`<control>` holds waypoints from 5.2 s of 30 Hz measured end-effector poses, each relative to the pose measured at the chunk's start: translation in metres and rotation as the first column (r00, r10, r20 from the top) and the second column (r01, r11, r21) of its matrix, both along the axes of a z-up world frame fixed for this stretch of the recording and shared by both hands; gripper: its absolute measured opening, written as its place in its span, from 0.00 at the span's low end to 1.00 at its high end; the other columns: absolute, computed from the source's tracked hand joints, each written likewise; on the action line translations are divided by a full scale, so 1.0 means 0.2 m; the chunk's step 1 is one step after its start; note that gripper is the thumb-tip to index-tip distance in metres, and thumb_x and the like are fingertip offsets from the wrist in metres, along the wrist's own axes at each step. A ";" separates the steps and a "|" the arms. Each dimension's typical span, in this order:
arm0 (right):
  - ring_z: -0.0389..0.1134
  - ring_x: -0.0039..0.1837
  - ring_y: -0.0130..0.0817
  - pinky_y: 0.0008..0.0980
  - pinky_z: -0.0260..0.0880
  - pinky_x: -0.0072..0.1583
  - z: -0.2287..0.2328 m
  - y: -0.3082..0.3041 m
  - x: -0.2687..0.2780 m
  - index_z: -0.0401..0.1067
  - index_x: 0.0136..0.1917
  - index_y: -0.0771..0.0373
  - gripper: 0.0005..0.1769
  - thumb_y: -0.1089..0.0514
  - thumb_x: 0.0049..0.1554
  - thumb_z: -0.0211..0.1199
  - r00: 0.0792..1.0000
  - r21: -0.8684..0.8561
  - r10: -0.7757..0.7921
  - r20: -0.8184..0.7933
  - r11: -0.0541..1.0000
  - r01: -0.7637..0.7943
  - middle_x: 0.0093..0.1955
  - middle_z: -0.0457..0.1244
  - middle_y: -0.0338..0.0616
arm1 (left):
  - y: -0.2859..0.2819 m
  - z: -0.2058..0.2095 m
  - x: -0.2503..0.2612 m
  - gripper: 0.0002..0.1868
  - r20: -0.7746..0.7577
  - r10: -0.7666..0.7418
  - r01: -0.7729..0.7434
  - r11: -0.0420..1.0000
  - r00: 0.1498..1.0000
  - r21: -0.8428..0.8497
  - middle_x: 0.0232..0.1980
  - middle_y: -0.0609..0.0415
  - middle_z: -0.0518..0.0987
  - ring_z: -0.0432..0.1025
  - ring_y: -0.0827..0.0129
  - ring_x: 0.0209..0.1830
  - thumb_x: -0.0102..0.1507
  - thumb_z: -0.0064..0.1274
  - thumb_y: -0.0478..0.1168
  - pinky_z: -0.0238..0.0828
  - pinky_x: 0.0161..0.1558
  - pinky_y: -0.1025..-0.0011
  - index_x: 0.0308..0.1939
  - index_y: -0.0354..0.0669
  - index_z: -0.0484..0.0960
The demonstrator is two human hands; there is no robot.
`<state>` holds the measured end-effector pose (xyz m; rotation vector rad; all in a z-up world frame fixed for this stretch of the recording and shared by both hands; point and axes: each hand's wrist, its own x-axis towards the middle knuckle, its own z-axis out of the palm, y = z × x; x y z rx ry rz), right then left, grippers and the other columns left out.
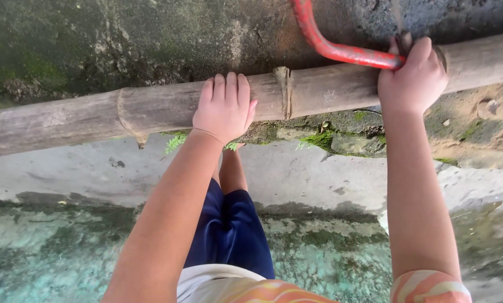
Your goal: A person uses a red hacksaw to cut through a piece of bamboo lying on a concrete surface.
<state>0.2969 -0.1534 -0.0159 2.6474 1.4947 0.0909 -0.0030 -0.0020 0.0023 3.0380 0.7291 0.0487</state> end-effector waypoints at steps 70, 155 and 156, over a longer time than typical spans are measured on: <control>0.68 0.49 0.39 0.36 0.66 0.39 0.04 -0.15 -0.29 0.67 0.42 0.62 0.08 0.55 0.54 0.58 0.960 0.427 -0.277 0.038 0.873 0.235 0.48 0.64 0.40 | 0.25 0.08 0.11 0.51 -0.279 -0.368 0.345 0.930 0.887 -0.129 0.43 0.49 0.70 0.67 0.61 0.32 0.39 0.53 0.72 0.67 0.30 0.66 0.58 0.48 0.60; 0.56 0.24 0.37 0.22 0.55 0.34 0.00 -0.60 -1.47 0.60 0.26 0.62 0.15 0.68 0.51 0.57 0.402 0.171 -0.186 -0.897 0.691 0.702 0.21 0.51 0.46 | 0.08 -0.04 -0.03 0.47 0.052 -0.329 0.321 0.939 0.943 0.121 0.39 0.41 0.68 0.68 0.54 0.34 0.39 0.56 0.64 0.67 0.35 0.60 0.52 0.38 0.66; 0.56 0.24 0.37 0.22 0.55 0.34 0.03 -0.54 -1.41 0.60 0.26 0.62 0.15 0.68 0.51 0.57 0.400 0.167 -0.190 -0.897 0.692 0.702 0.21 0.51 0.46 | 0.08 -0.03 -0.03 0.47 0.052 -0.329 0.322 0.940 0.943 0.116 0.39 0.41 0.68 0.68 0.54 0.34 0.39 0.56 0.64 0.67 0.35 0.60 0.52 0.38 0.66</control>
